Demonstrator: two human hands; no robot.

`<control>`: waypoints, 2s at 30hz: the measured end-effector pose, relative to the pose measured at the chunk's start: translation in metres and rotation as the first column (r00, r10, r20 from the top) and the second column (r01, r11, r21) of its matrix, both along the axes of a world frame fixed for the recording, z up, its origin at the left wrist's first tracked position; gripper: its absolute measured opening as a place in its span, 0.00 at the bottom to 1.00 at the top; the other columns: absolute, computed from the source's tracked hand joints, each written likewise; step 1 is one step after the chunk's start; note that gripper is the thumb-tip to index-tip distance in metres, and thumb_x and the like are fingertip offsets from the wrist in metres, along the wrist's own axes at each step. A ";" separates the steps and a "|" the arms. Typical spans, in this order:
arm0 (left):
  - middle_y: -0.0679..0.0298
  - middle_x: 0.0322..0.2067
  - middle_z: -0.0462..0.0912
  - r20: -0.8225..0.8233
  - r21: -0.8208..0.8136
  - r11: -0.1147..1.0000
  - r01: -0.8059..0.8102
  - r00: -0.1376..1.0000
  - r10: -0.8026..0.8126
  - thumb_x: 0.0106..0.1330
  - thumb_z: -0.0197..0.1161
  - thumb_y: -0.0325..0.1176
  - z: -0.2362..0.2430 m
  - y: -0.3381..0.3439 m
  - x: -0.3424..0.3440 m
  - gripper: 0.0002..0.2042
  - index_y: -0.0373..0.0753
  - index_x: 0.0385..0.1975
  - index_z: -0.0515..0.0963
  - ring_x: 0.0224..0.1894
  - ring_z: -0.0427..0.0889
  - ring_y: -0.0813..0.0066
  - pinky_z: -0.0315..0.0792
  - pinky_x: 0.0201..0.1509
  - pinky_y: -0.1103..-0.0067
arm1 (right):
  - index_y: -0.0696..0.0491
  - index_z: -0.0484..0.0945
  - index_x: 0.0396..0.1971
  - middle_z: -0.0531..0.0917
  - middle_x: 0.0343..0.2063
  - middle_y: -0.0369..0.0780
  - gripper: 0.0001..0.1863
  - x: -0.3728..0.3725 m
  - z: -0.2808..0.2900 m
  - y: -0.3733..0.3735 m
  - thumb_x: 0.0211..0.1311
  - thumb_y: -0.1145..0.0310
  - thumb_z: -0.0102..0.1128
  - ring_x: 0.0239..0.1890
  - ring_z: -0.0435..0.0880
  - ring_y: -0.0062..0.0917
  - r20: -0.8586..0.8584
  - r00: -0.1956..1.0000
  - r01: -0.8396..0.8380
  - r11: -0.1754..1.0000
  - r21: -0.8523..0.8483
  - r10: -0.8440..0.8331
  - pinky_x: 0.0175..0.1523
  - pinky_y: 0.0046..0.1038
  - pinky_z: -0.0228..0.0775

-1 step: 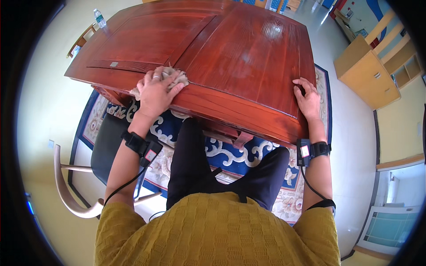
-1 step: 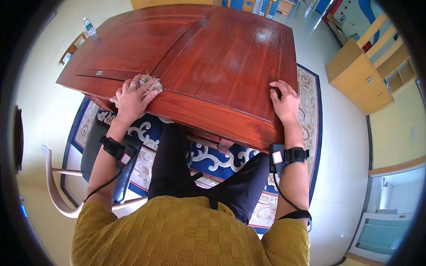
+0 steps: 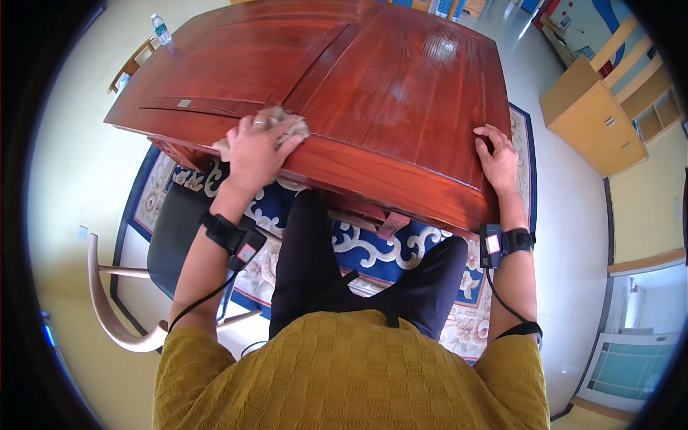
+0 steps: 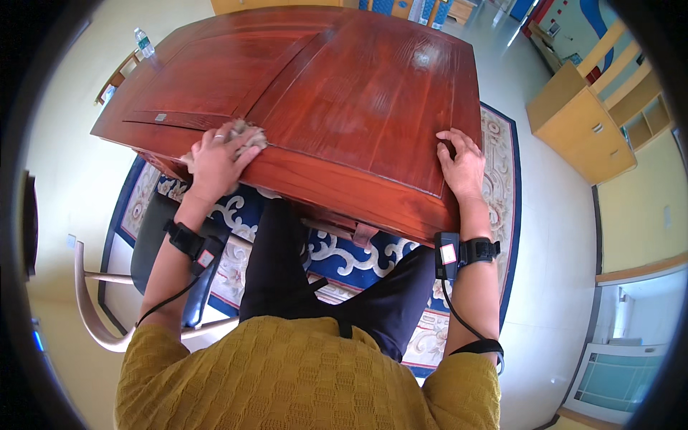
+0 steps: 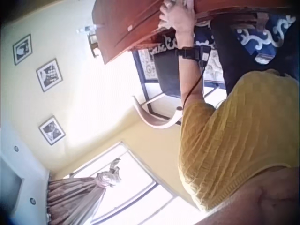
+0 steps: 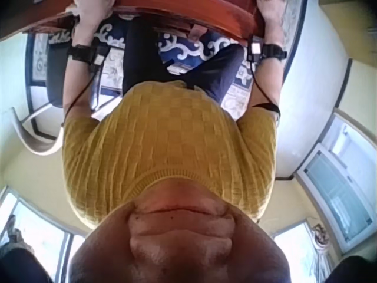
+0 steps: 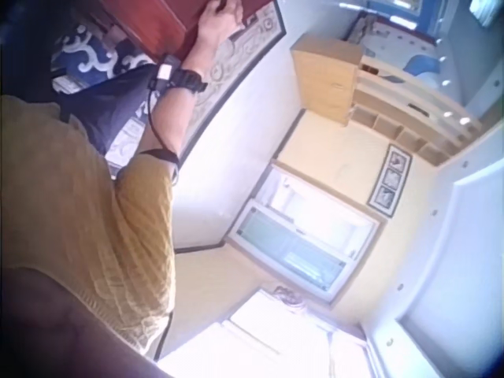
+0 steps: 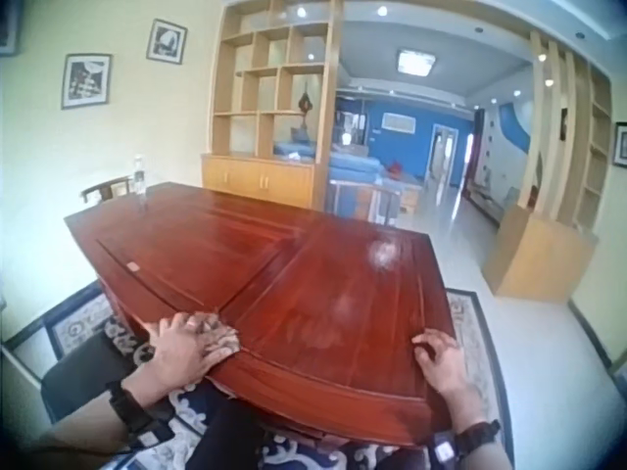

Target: The recorder uses a cloth to wipe down a large wooden desk and then a marble-topped coffee table.

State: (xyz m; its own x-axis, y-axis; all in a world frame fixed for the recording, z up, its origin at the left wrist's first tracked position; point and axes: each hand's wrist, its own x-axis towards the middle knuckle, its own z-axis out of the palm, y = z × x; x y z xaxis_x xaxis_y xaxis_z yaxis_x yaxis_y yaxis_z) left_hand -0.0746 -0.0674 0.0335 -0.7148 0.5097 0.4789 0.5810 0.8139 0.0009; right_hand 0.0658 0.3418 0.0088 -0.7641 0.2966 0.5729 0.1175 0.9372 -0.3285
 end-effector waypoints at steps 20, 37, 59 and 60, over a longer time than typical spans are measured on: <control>0.56 0.63 0.67 0.249 0.044 0.854 0.518 0.822 -0.512 0.65 0.57 0.50 0.030 0.070 0.035 0.19 0.49 0.51 0.80 0.69 0.54 0.56 0.45 0.69 0.51 | 0.42 0.81 0.42 0.79 0.53 0.39 0.11 0.005 -0.002 0.002 0.59 0.63 0.60 0.56 0.76 0.35 0.060 0.997 0.057 0.997 -0.050 -0.054 0.61 0.37 0.64; 0.51 0.61 0.69 0.024 0.112 0.972 0.206 0.977 -0.210 0.69 0.54 0.42 -0.010 0.022 -0.003 0.17 0.54 0.56 0.76 0.63 0.65 0.48 0.59 0.64 0.62 | 0.43 0.81 0.42 0.79 0.52 0.40 0.11 0.004 -0.003 0.001 0.58 0.64 0.60 0.54 0.77 0.36 0.041 0.998 0.047 0.999 -0.010 -0.047 0.60 0.37 0.66; 0.45 0.61 0.67 0.205 0.626 0.732 0.268 0.849 -0.487 0.70 0.55 0.38 -0.001 0.021 0.000 0.18 0.45 0.58 0.73 0.66 0.64 0.54 0.60 0.66 0.70 | 0.43 0.75 0.54 0.68 0.62 0.48 0.28 -0.054 0.045 -0.182 0.55 0.47 0.64 0.64 0.67 0.42 0.037 0.772 -0.616 0.762 -0.199 0.635 0.66 0.38 0.61; 0.43 0.58 0.70 0.132 0.634 0.724 0.272 0.884 -0.448 0.69 0.56 0.36 -0.004 0.020 -0.004 0.16 0.45 0.56 0.75 0.63 0.67 0.50 0.64 0.63 0.69 | 0.43 0.74 0.56 0.67 0.62 0.47 0.31 -0.061 0.040 -0.198 0.54 0.46 0.65 0.65 0.65 0.42 0.081 0.738 -0.657 0.741 -0.143 0.670 0.66 0.39 0.59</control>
State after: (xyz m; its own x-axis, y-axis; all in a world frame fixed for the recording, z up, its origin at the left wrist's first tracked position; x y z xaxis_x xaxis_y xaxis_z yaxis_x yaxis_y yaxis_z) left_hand -0.0785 -0.0472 0.0299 -0.6754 0.4376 0.5936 0.7346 0.3284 0.5937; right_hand 0.0047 0.1439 0.0489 -0.8478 -0.2621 0.4611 -0.4775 0.7555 -0.4486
